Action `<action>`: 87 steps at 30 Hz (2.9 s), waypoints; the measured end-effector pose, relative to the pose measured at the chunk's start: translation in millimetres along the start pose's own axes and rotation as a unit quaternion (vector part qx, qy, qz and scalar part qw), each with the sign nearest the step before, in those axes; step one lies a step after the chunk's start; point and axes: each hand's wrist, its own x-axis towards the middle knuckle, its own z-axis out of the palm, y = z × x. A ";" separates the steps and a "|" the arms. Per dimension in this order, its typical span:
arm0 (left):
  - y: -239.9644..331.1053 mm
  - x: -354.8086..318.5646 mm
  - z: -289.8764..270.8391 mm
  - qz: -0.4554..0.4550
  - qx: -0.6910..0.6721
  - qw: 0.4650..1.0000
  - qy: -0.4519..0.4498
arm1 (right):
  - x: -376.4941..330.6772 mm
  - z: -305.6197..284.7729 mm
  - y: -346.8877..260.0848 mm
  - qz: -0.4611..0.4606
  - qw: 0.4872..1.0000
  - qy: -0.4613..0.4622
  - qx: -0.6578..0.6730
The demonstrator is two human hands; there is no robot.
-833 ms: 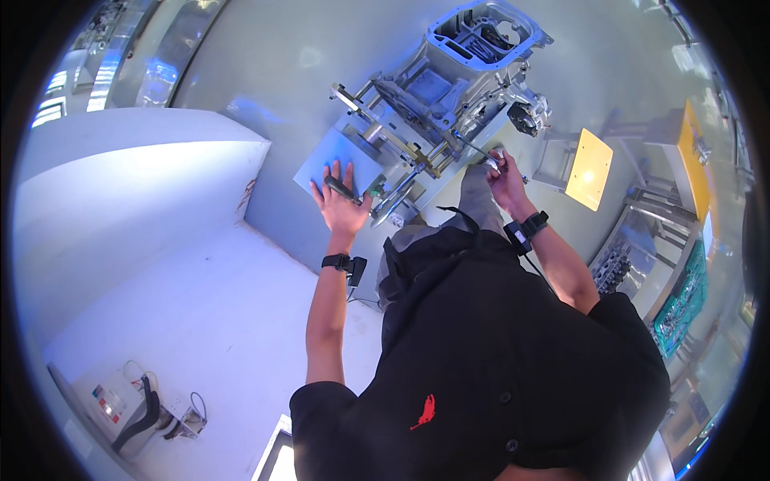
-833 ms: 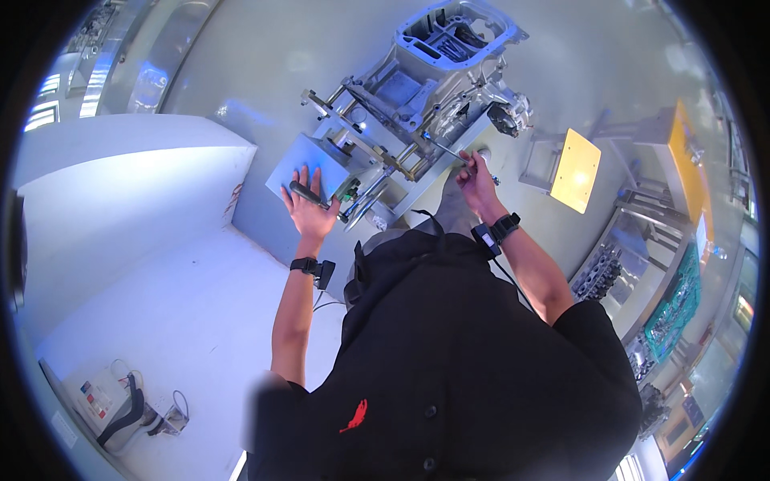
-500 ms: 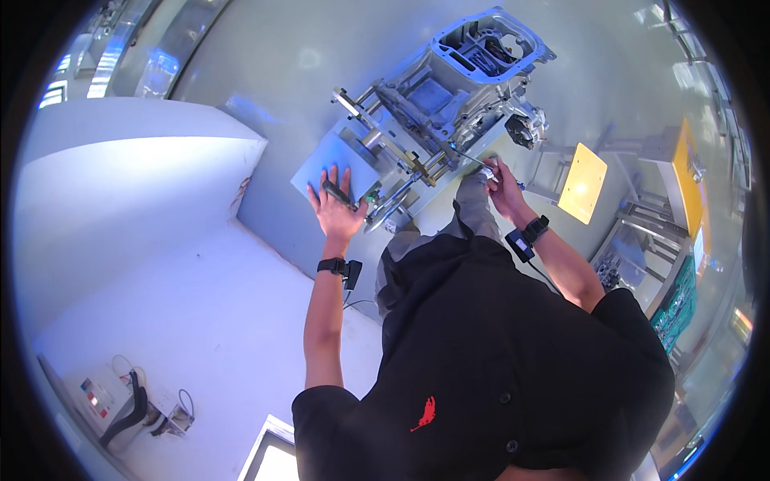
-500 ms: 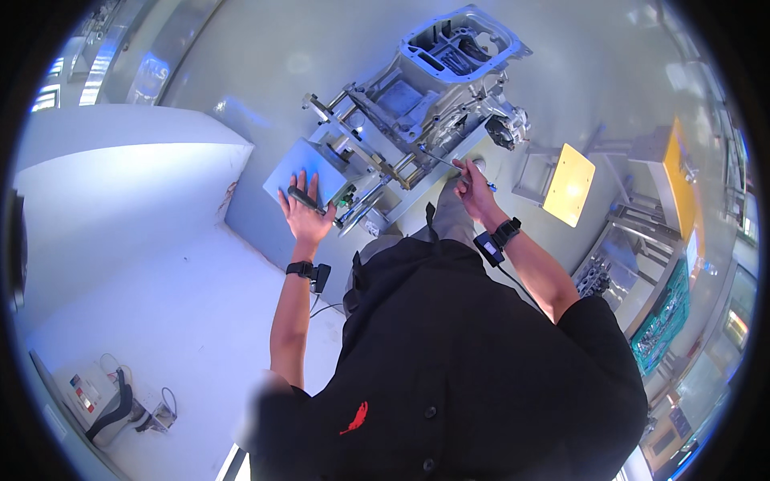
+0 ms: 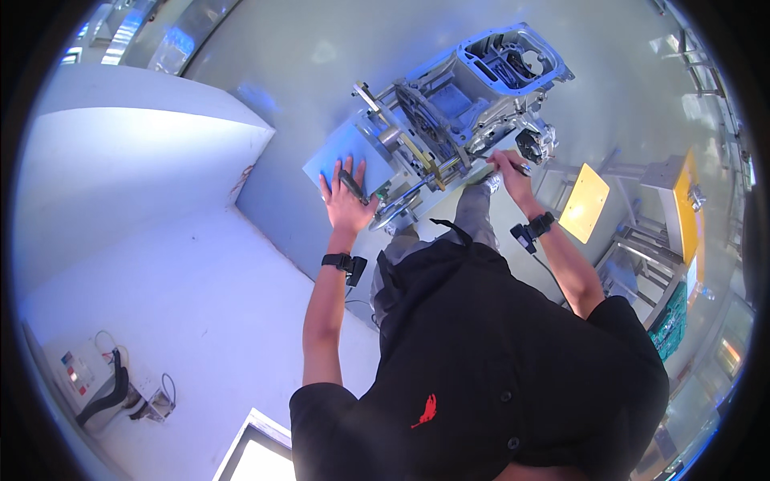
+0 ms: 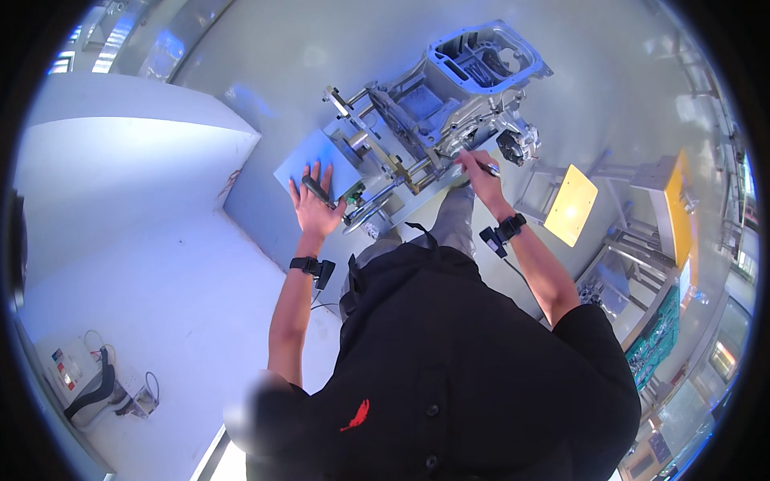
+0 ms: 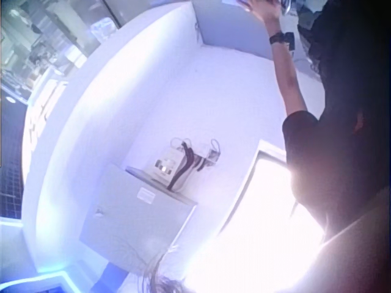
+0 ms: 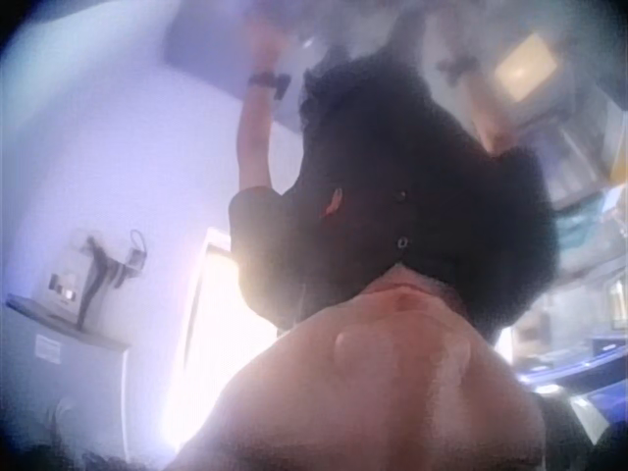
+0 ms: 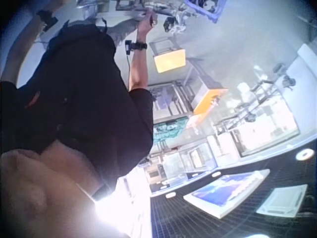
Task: The person uses a ratchet and socket to tighten bolts on a mounted engine block. They select a socket from a tool kit, attach it to the ratchet, and then proceed to tighten multiple bolts on the engine block.
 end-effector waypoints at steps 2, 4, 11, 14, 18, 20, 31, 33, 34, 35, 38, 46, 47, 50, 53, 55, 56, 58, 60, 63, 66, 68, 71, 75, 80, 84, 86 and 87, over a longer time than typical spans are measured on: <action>0.0 -1.8 -1.4 0.000 0.001 1.000 -0.004 | 19.1 9.0 -15.0 -0.046 0.994 -0.050 -0.084; -0.3 -1.2 -2.2 -0.003 0.002 1.000 -0.006 | 38.2 18.6 -23.2 -0.012 0.993 -0.063 -0.100; -0.1 -1.8 -0.9 0.003 -0.005 1.000 0.008 | 84.1 39.4 -20.9 0.069 0.983 -0.072 -0.152; 0.7 -0.1 -1.8 0.004 -0.006 1.000 0.009 | 88.4 41.8 -17.7 0.073 0.985 -0.027 -0.154; -1.1 -1.3 -2.8 0.013 -0.004 1.000 0.016 | 76.7 39.0 -36.9 0.075 0.964 -0.034 -0.251; 0.3 -2.9 -2.1 0.013 -0.004 1.000 0.018 | 71.5 34.9 -41.3 0.068 0.965 -0.027 -0.252; -3.8 -6.9 0.9 0.008 0.003 1.000 0.017 | 51.6 4.8 -25.3 0.056 0.996 -0.054 -0.042; -4.6 -8.7 1.8 0.006 0.007 1.000 0.010 | 48.6 -2.8 -17.6 0.074 0.994 -0.062 -0.053; -4.8 -9.5 2.5 0.003 0.006 1.000 0.011 | 45.1 -1.7 -11.4 0.095 0.995 -0.031 0.002; -4.9 -9.4 2.6 0.004 0.005 1.000 0.014 | 42.5 -2.1 -3.8 0.116 0.992 0.001 0.056; -4.8 -7.1 2.2 0.004 0.004 1.000 0.017 | 32.4 -4.1 17.6 0.162 0.975 0.064 0.135; -4.5 -7.7 0.7 0.003 0.004 1.000 0.012 | -4.1 2.5 50.4 0.195 0.899 0.171 0.353; -3.8 -7.5 1.0 0.004 0.002 1.000 0.013 | -7.2 3.3 52.3 0.194 0.899 0.172 0.353; -2.6 -6.6 1.3 0.005 0.001 1.000 0.012 | -13.8 5.3 55.9 0.177 0.857 0.243 0.420; -3.8 -5.9 1.2 0.001 0.002 1.000 0.007 | -19.2 7.2 54.1 0.176 0.836 0.230 0.466; -3.9 -6.1 2.2 -0.003 0.001 1.000 0.003 | -21.3 9.7 48.7 0.162 0.836 0.226 0.474; -4.1 -6.5 2.6 -0.002 0.001 1.000 0.007 | -21.8 9.6 49.2 0.161 0.835 0.227 0.474; -4.5 -6.2 2.6 0.000 0.001 1.000 0.012 | -21.9 10.1 49.6 0.167 0.854 0.182 0.458; -6.9 -5.1 2.2 -0.003 0.004 1.000 0.012 | -24.5 11.2 45.3 0.192 0.864 0.151 0.440; -3.4 -6.0 1.4 0.009 0.000 1.000 0.015 | -32.2 4.2 26.3 0.259 0.886 0.082 0.376; -1.6 -6.9 -0.9 0.003 0.008 1.000 0.011 | -33.2 -0.4 20.1 0.267 0.894 0.046 0.357; -0.8 -7.1 -3.2 -0.001 0.006 1.000 0.000 | -36.1 -1.7 18.6 0.262 0.908 0.017 0.325; 0.2 -7.8 -5.8 0.002 0.014 1.000 0.001 | -36.9 -0.4 28.5 0.235 0.938 0.019 0.253; -0.6 -6.6 -4.8 0.001 0.015 1.000 0.007 | -28.3 -0.5 29.8 0.179 0.966 0.024 0.183; -3.6 -8.8 -3.8 -0.005 0.017 1.000 -0.010 | 3.1 7.8 -3.5 0.139 0.990 -0.013 0.020; 0.3 -5.5 -5.4 0.005 0.021 1.000 -0.003 | 42.1 13.6 1.8 0.117 0.993 -0.022 -0.024; 1.2 -5.0 -6.0 0.008 0.022 1.000 0.002 | 61.0 15.5 5.6 0.063 0.984 -0.052 -0.161; 1.2 -5.3 -5.0 0.009 0.023 1.000 0.001 | 66.4 18.5 -0.4 0.063 0.984 -0.052 -0.160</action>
